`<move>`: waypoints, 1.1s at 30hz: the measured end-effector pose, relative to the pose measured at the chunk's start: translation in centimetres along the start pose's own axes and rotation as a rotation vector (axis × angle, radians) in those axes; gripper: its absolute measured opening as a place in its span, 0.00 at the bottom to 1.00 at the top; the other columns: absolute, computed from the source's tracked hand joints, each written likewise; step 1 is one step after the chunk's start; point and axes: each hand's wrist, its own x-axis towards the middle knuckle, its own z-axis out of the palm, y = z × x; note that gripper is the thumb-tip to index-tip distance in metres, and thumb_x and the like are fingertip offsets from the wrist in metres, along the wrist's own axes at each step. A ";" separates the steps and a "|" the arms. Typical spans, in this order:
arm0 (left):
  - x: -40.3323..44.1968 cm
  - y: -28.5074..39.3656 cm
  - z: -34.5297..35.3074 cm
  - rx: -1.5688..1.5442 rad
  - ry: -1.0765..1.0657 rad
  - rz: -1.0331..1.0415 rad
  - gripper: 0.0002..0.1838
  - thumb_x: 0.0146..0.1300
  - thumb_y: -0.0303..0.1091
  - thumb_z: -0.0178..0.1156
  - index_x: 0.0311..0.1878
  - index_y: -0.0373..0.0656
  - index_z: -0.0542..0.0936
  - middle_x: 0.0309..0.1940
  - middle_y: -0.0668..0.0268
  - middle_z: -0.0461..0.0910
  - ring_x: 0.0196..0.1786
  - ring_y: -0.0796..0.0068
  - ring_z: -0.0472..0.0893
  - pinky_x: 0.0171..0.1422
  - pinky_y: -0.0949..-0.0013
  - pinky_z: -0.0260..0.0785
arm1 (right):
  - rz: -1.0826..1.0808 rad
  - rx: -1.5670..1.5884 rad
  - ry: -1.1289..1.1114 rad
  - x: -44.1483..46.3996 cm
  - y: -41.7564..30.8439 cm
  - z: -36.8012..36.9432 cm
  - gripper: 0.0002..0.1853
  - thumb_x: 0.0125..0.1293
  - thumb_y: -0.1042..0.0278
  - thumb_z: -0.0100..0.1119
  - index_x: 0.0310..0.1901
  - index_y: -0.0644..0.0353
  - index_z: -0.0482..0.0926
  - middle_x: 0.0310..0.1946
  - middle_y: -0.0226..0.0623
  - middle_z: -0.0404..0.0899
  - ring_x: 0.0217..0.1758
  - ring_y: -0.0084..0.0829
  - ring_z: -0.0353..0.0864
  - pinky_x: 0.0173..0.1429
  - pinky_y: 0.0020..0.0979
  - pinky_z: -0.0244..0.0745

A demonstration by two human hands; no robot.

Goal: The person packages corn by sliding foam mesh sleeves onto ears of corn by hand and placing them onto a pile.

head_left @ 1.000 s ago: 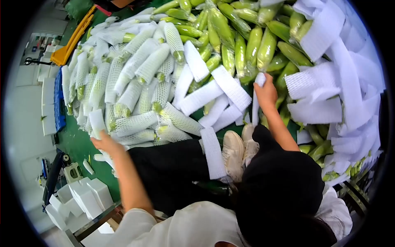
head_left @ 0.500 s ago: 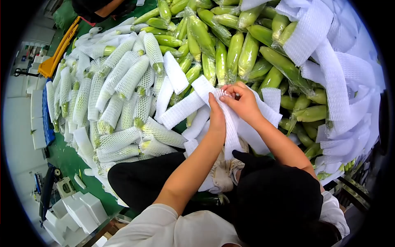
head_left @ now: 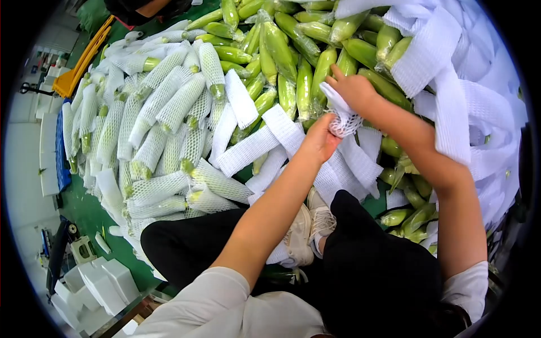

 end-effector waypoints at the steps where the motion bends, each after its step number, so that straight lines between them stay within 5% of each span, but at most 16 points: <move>1: 0.6 -0.5 -1.0 -0.004 -0.003 -0.006 0.15 0.63 0.30 0.56 0.52 0.41 0.74 0.48 0.60 0.79 0.50 0.66 0.80 0.57 0.62 0.73 | -0.058 -0.071 -0.074 1.0 0.7 -0.2 0.23 0.53 0.71 0.61 0.53 0.50 0.71 0.48 0.38 0.73 0.34 0.36 0.84 0.34 0.37 0.79; 3: 0.6 -1.4 -1.5 -0.028 -0.009 -0.011 0.14 0.59 0.25 0.56 0.50 0.42 0.75 0.47 0.60 0.80 0.46 0.67 0.81 0.50 0.64 0.75 | -0.115 -0.046 -0.097 1.7 1.8 -0.5 0.24 0.52 0.71 0.61 0.53 0.47 0.70 0.47 0.36 0.72 0.32 0.39 0.84 0.32 0.38 0.78; 6: -1.8 1.3 -2.2 0.281 0.413 0.268 0.12 0.59 0.23 0.56 0.46 0.43 0.75 0.43 0.58 0.80 0.38 0.66 0.82 0.38 0.69 0.77 | -0.078 0.188 0.111 0.7 0.9 -3.0 0.27 0.49 0.70 0.64 0.53 0.49 0.69 0.47 0.36 0.73 0.33 0.44 0.83 0.36 0.41 0.78; 9: -8.1 7.2 -2.3 0.457 0.442 0.588 0.16 0.60 0.23 0.58 0.51 0.43 0.70 0.38 0.59 0.80 0.35 0.67 0.82 0.35 0.68 0.78 | 0.137 0.944 0.411 -2.9 -5.1 -9.4 0.37 0.43 0.62 0.70 0.58 0.57 0.68 0.50 0.46 0.78 0.45 0.48 0.81 0.47 0.40 0.78; 11: -12.5 9.5 -1.8 0.357 0.251 0.424 0.19 0.67 0.35 0.50 0.59 0.45 0.66 0.47 0.57 0.77 0.44 0.64 0.81 0.45 0.63 0.77 | 0.213 1.393 0.141 -5.4 -7.9 -11.4 0.33 0.48 0.59 0.68 0.56 0.66 0.70 0.47 0.54 0.79 0.49 0.44 0.81 0.52 0.35 0.75; 14: -17.1 7.5 -5.1 0.117 0.173 -0.084 0.28 0.74 0.55 0.38 0.69 0.48 0.62 0.59 0.57 0.73 0.54 0.59 0.79 0.57 0.56 0.74 | 0.154 2.116 -0.282 -8.2 -12.0 -9.5 0.27 0.55 0.55 0.67 0.50 0.68 0.76 0.39 0.48 0.82 0.41 0.35 0.82 0.46 0.33 0.75; 17: -21.5 4.6 -1.7 0.146 0.147 -0.223 0.37 0.70 0.66 0.31 0.67 0.46 0.65 0.54 0.59 0.77 0.49 0.60 0.81 0.49 0.57 0.77 | -0.098 1.243 -0.314 -9.0 -9.3 -10.1 0.20 0.62 0.55 0.64 0.42 0.68 0.81 0.30 0.37 0.83 0.32 0.27 0.79 0.39 0.31 0.74; 18: -21.6 3.8 -1.4 0.125 0.131 -0.217 0.36 0.70 0.65 0.31 0.62 0.45 0.70 0.48 0.59 0.80 0.44 0.62 0.82 0.44 0.59 0.78 | 0.092 1.274 -0.283 -8.7 -8.8 -11.2 0.17 0.63 0.56 0.64 0.35 0.67 0.83 0.24 0.29 0.80 0.27 0.21 0.76 0.34 0.30 0.72; 21: -21.8 1.8 -3.3 0.227 -0.085 -0.201 0.34 0.72 0.63 0.32 0.56 0.43 0.74 0.43 0.59 0.81 0.40 0.64 0.82 0.42 0.60 0.78 | 0.320 1.918 -0.274 -5.7 -8.5 -7.6 0.16 0.60 0.59 0.66 0.37 0.68 0.82 0.25 0.29 0.82 0.27 0.22 0.76 0.35 0.27 0.72; 22: -21.9 1.1 -1.9 0.245 -0.034 -0.125 0.33 0.72 0.62 0.32 0.55 0.42 0.74 0.42 0.59 0.81 0.39 0.63 0.82 0.41 0.60 0.78 | 0.001 1.529 -0.121 -6.1 -9.4 -4.5 0.14 0.63 0.64 0.62 0.41 0.68 0.81 0.32 0.30 0.83 0.34 0.25 0.79 0.42 0.28 0.74; 23: -21.8 0.7 -1.1 0.269 0.020 -0.041 0.33 0.72 0.61 0.32 0.54 0.42 0.75 0.40 0.59 0.81 0.39 0.63 0.82 0.40 0.60 0.78 | -0.062 1.416 0.113 -7.4 -12.4 -0.6 0.13 0.63 0.67 0.60 0.44 0.68 0.80 0.36 0.32 0.83 0.38 0.27 0.79 0.46 0.29 0.74; 25: -20.6 -0.5 -1.6 0.041 0.170 0.124 0.31 0.73 0.60 0.34 0.54 0.42 0.75 0.37 0.59 0.81 0.35 0.63 0.82 0.38 0.60 0.78 | 0.115 1.704 0.070 -10.7 -16.2 -2.4 0.16 0.64 0.69 0.58 0.51 0.67 0.78 0.44 0.36 0.83 0.45 0.28 0.80 0.53 0.31 0.74; 27: -19.4 -2.8 -1.6 -0.093 0.353 0.283 0.30 0.72 0.59 0.36 0.54 0.41 0.74 0.34 0.59 0.81 0.32 0.63 0.82 0.36 0.62 0.78 | 0.503 2.121 -0.431 -12.3 -15.2 -5.0 0.20 0.65 0.70 0.56 0.58 0.67 0.73 0.48 0.37 0.81 0.50 0.25 0.78 0.54 0.29 0.74; 28: -19.4 -4.8 -1.0 -0.112 0.460 0.342 0.30 0.72 0.59 0.37 0.54 0.41 0.74 0.32 0.59 0.81 0.30 0.63 0.82 0.34 0.63 0.78 | 0.576 2.140 -0.445 -12.4 -14.0 -4.5 0.22 0.70 0.62 0.51 0.61 0.65 0.70 0.42 0.33 0.80 0.45 0.22 0.77 0.48 0.25 0.72; 31: -20.9 -7.3 -1.1 0.086 0.306 0.167 0.31 0.72 0.59 0.38 0.58 0.41 0.71 0.37 0.60 0.80 0.36 0.64 0.81 0.39 0.64 0.76 | 0.525 2.158 -0.498 -12.7 -11.4 -3.8 0.22 0.70 0.63 0.52 0.61 0.63 0.71 0.38 0.30 0.78 0.42 0.20 0.75 0.45 0.24 0.71; 33: -22.5 -3.3 -1.3 0.208 0.404 0.280 0.32 0.72 0.58 0.37 0.62 0.39 0.68 0.47 0.57 0.77 0.46 0.63 0.79 0.49 0.64 0.73 | 0.353 1.985 -0.566 -14.2 -12.5 -4.0 0.21 0.69 0.63 0.53 0.61 0.62 0.71 0.36 0.28 0.77 0.40 0.19 0.74 0.43 0.23 0.70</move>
